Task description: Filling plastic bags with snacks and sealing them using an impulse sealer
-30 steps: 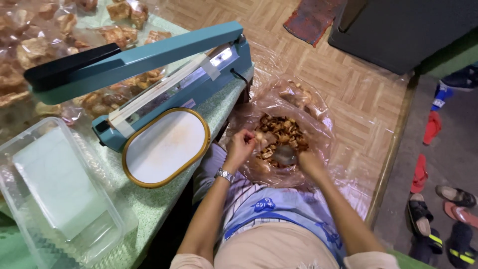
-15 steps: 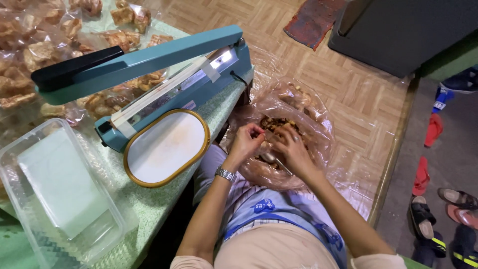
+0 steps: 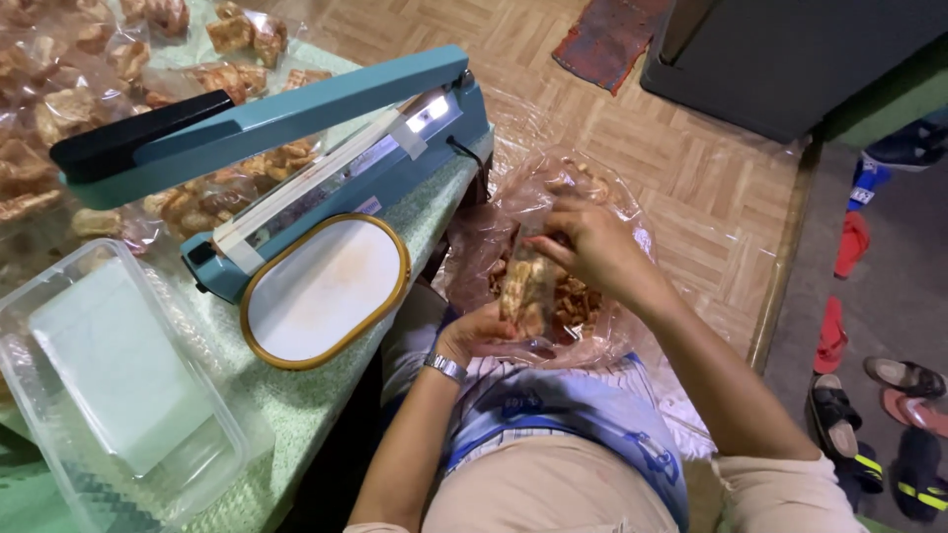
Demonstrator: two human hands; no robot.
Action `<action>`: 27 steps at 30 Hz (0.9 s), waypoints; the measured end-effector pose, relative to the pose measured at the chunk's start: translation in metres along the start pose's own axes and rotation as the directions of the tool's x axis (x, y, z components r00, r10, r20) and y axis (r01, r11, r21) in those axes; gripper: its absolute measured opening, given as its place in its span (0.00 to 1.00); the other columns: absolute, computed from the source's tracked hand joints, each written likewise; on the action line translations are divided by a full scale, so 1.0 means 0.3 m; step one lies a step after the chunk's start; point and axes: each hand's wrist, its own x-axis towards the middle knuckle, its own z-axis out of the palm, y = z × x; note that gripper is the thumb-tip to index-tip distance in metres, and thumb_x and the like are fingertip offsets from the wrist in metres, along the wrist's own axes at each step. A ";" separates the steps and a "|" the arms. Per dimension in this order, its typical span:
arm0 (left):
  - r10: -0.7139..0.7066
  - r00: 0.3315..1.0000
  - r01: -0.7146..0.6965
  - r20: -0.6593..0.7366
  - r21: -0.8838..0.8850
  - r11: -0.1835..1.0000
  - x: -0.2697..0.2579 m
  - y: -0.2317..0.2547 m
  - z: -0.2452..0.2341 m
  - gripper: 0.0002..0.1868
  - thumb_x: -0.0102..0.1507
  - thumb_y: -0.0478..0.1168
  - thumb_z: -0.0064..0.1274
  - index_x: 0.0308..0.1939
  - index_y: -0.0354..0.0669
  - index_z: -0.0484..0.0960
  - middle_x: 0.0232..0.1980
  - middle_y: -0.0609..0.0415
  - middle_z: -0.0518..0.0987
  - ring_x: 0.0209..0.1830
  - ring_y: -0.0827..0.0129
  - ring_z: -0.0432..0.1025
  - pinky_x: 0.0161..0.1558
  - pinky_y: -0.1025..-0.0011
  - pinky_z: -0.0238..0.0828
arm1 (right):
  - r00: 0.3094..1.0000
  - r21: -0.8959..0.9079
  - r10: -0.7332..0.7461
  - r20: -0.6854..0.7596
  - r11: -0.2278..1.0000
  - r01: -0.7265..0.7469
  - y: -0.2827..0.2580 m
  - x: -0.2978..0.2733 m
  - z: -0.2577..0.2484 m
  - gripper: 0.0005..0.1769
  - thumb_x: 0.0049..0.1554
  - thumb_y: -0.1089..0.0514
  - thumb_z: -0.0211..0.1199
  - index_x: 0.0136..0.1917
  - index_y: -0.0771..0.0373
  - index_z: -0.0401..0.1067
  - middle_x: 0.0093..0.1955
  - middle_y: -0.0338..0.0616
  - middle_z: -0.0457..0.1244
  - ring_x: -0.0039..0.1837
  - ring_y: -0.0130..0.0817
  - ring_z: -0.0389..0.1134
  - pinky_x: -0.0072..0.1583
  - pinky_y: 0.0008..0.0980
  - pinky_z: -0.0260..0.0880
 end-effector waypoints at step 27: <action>0.782 0.616 -0.507 -0.093 0.713 0.484 -0.284 0.348 0.763 0.66 0.49 0.56 0.67 0.74 0.39 0.35 0.69 0.39 0.57 0.69 0.47 0.56 0.66 0.53 0.57 | 0.966 0.376 -0.159 -0.206 0.898 0.228 -0.122 -0.037 0.313 0.69 0.49 0.63 0.69 0.73 0.70 0.09 0.73 0.80 0.40 0.71 0.70 0.49 0.71 0.55 0.48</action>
